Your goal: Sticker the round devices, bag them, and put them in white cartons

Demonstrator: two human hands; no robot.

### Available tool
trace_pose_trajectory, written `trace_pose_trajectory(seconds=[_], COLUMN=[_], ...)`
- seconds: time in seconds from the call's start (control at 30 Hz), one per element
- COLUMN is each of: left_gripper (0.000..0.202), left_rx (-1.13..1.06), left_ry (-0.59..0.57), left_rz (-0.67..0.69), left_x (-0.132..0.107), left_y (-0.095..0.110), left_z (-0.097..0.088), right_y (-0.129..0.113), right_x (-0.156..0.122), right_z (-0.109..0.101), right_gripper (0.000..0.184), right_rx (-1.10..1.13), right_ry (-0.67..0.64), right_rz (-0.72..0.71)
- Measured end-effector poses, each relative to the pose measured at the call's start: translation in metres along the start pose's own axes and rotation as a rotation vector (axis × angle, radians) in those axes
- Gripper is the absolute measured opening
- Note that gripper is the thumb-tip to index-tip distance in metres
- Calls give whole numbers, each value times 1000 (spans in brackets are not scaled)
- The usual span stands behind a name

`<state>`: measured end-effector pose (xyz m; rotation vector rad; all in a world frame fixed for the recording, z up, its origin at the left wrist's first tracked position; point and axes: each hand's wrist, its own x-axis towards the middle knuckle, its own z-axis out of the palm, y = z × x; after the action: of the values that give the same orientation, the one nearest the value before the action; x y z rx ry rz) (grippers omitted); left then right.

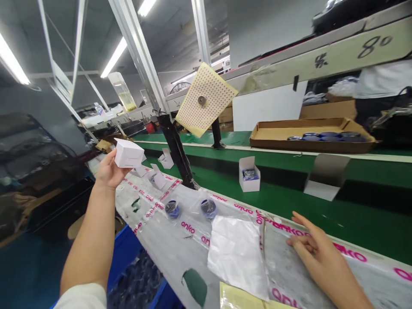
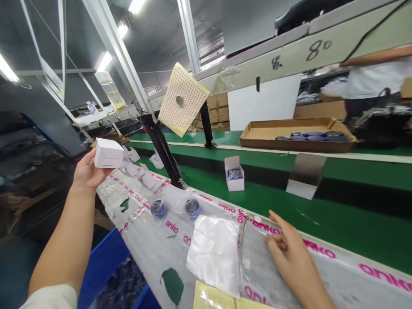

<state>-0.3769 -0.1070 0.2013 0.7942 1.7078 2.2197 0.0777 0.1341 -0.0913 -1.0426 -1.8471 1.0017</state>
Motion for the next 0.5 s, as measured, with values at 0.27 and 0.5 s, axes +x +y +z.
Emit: trace_pose_trajectory(seconds=[0.27,0.5], left_gripper=[31,63], left_rx=[16,497], left_ry=[-34,-20], left_rz=[26,156], left_x=[-4,17], left_y=[6,-74], left_z=[8,24], right_y=[-1,-8], right_x=[1,-2], right_z=[-3,1], right_gripper=[58,52], right_rx=[-17,28], right_ry=[-26,0], right_rz=[-48,-67])
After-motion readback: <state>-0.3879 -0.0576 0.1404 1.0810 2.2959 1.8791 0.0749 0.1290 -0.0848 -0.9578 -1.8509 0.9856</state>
